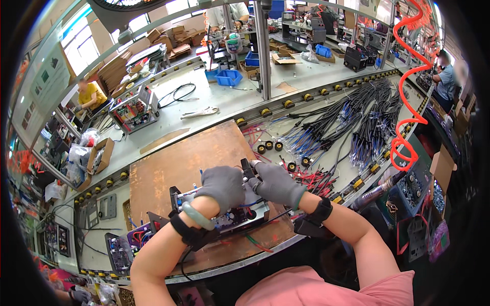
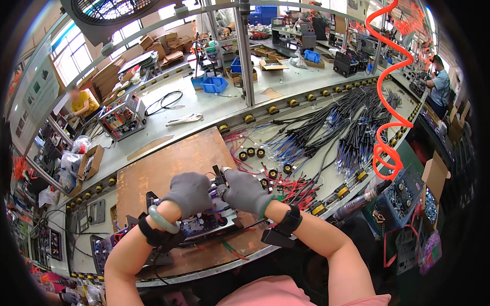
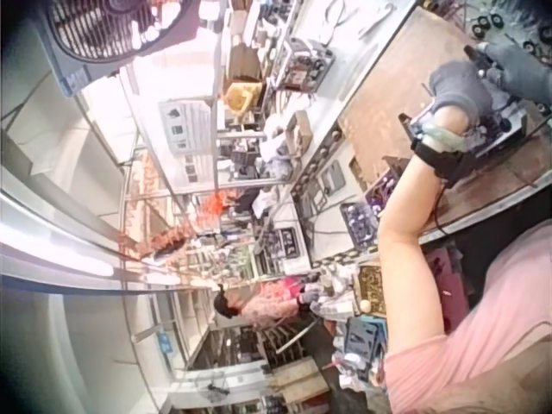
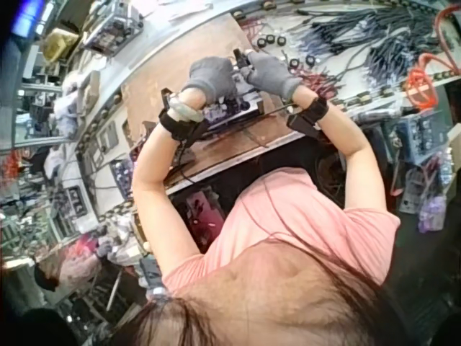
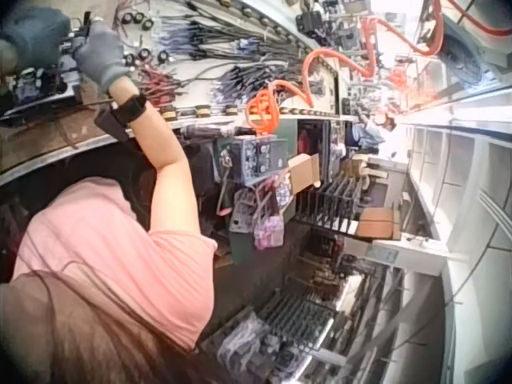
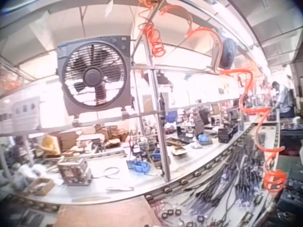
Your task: Assembling circuit boards and wiring into metal housings using an air screwdriver on an assembly line.
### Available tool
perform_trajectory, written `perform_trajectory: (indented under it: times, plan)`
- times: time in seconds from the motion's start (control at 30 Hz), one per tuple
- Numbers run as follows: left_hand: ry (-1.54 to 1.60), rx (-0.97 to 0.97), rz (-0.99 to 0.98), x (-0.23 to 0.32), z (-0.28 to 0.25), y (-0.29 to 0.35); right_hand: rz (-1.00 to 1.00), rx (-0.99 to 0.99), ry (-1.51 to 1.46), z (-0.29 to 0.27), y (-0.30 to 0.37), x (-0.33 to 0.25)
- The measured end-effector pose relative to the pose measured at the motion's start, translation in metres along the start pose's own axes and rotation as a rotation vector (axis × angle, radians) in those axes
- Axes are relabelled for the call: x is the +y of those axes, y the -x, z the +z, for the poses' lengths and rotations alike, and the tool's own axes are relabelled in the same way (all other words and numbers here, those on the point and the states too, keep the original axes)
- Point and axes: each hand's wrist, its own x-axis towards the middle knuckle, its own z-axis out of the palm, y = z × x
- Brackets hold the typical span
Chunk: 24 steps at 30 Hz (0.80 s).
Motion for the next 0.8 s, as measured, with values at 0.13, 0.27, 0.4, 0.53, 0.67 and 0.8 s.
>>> perform_trajectory:
  times: [0.13, 0.27, 0.4, 0.53, 0.67, 0.8]
  plan:
    - [0.037, -0.021, -0.015, -0.007, 0.003, 0.005, -0.016, 0.04, -0.039, 0.0, 0.006, -0.004]
    - [0.076, 0.039, -0.023, -0.012, 0.014, -0.001, -0.029, 0.039, -0.052, -0.001, 0.004, -0.004]
    - [0.1, 0.063, 0.024, -0.017, 0.019, 0.004, -0.053, 0.069, -0.041, 0.0, 0.005, -0.002]
    - [0.185, 0.207, 0.039, -0.021, 0.032, 0.004, -0.089, 0.082, -0.046, 0.006, 0.0, 0.006]
    - [0.221, 0.294, 0.071, -0.016, 0.04, 0.001, -0.095, 0.14, -0.064, 0.012, 0.002, 0.006]
    - [0.195, 0.398, 0.139, -0.014, 0.061, -0.008, -0.111, 0.171, -0.038, 0.017, 0.003, 0.005]
